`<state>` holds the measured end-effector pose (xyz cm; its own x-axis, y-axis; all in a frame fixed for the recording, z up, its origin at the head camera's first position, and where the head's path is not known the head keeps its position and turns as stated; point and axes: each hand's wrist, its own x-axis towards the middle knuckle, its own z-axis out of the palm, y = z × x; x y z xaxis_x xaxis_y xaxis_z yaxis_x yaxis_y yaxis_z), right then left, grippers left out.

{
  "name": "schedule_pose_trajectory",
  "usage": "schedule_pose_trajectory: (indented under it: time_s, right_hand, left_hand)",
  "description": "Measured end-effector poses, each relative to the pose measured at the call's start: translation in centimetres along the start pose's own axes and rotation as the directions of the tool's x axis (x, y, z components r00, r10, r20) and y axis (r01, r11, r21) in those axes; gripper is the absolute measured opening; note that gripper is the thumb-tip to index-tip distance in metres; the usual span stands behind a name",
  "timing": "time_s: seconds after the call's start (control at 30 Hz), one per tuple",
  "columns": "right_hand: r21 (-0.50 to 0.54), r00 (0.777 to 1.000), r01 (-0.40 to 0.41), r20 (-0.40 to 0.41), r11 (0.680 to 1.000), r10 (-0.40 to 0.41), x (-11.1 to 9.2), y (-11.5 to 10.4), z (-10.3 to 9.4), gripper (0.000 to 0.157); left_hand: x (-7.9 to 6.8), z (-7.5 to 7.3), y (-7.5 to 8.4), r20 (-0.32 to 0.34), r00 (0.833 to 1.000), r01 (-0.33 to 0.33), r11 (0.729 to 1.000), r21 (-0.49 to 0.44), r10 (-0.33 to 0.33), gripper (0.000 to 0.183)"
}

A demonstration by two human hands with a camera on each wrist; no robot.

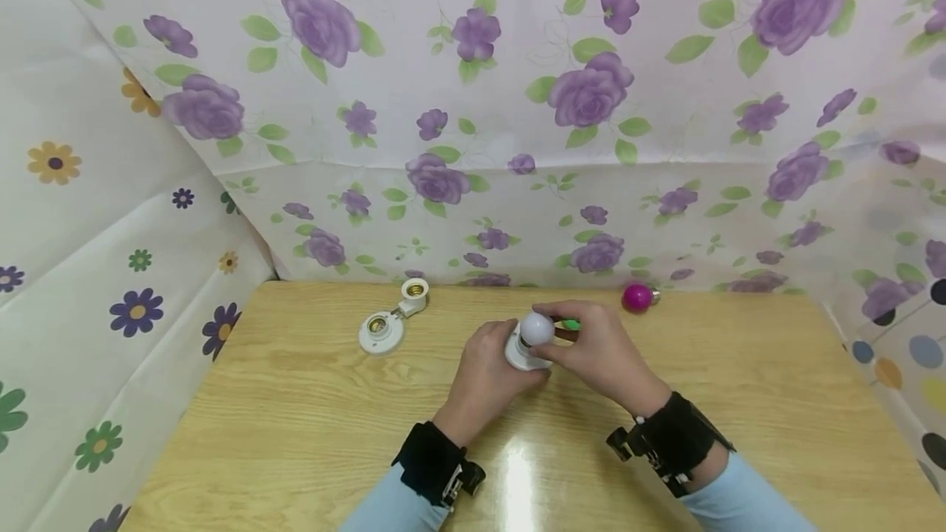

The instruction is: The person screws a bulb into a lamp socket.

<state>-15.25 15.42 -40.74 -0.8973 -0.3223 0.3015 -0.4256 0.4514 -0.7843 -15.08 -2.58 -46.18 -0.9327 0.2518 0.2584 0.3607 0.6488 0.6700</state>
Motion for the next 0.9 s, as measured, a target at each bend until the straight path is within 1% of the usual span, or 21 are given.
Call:
schedule_pose_trajectory:
  time_s: [0.17,0.23,0.33,0.43,0.53,0.67,0.9]
  right_hand:
    - [-0.002,1.000,-0.007,0.008,1.000,0.007,0.03,0.05,-0.05,0.047]
    - [-0.020,1.000,-0.006,0.019,1.000,0.006,0.10,-0.05,-0.13,0.048]
    - [-0.050,1.000,0.009,0.029,0.999,-0.007,0.24,-0.13,-0.27,0.050]
    - [-0.058,0.999,0.034,0.042,0.998,-0.031,0.35,-0.14,-0.47,0.051]
    - [-0.032,0.997,0.050,0.065,0.998,-0.048,0.45,-0.08,-0.64,0.051]
    - [0.001,0.994,0.057,0.089,0.998,-0.057,0.50,-0.05,-0.70,0.047]
    - [0.016,0.997,0.027,0.072,1.000,-0.028,0.55,-0.16,-0.34,0.040]
  left_hand:
    - [0.02,0.02,-0.16,0.003,1.000,-0.001,1.000,-0.016,0.001,0.059]
    - [0.03,0.03,-0.22,0.000,1.000,-0.009,1.000,-0.016,0.009,0.060]
    - [0.04,0.02,-0.27,-0.006,1.000,-0.012,1.000,-0.020,0.012,0.062]
    - [0.10,-0.10,-0.30,-0.012,1.000,-0.009,1.000,-0.029,0.008,0.064]
    - [0.20,-0.21,-0.38,-0.016,1.000,-0.013,0.999,-0.032,0.012,0.063]
    - [0.26,-0.26,-0.46,-0.018,1.000,-0.025,0.999,-0.035,0.024,0.060]
    - [0.20,-0.16,-0.48,-0.023,0.999,-0.036,0.998,-0.044,0.035,0.061]
